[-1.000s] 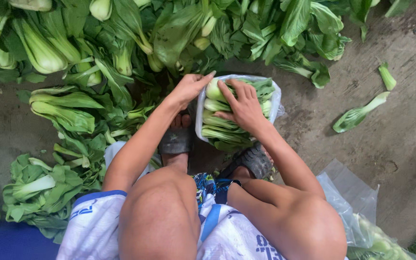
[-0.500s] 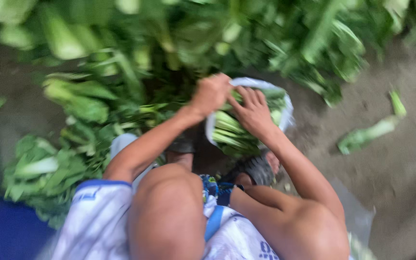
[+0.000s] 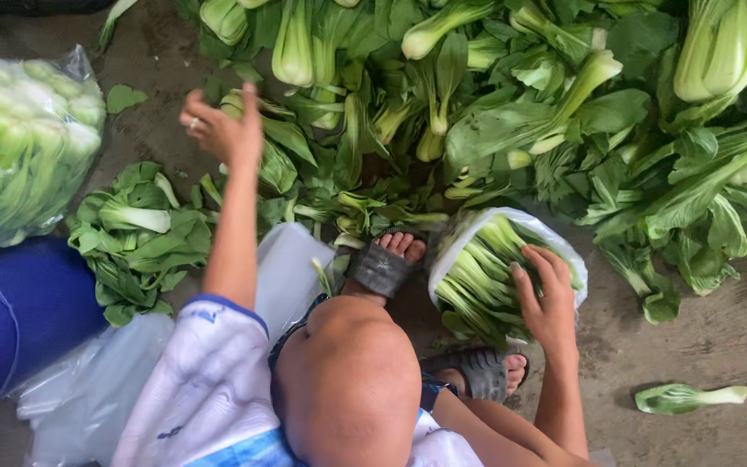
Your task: The person sits on the floor and packs bok choy into a clear plastic bag placed inside a rectangular container. They repeatedly pick individual heads from a large pile, arrange them inside the bag, and press them down to fit more. The process continues until the bag is full.
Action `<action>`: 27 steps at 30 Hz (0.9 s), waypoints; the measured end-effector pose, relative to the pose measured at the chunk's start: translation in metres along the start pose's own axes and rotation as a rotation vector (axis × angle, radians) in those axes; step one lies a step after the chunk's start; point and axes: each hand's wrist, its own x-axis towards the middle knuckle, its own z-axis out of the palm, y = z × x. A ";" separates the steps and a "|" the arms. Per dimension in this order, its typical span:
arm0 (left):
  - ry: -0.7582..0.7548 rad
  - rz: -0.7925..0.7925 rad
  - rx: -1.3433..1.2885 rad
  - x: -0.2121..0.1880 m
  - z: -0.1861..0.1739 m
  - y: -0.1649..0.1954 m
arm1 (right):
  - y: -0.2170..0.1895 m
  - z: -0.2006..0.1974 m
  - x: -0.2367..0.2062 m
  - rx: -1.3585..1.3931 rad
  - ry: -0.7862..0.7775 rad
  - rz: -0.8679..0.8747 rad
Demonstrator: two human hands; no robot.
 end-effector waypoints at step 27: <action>-1.227 0.993 -0.349 -0.198 -0.098 0.201 | -0.090 -0.072 -0.014 -0.124 -0.155 0.010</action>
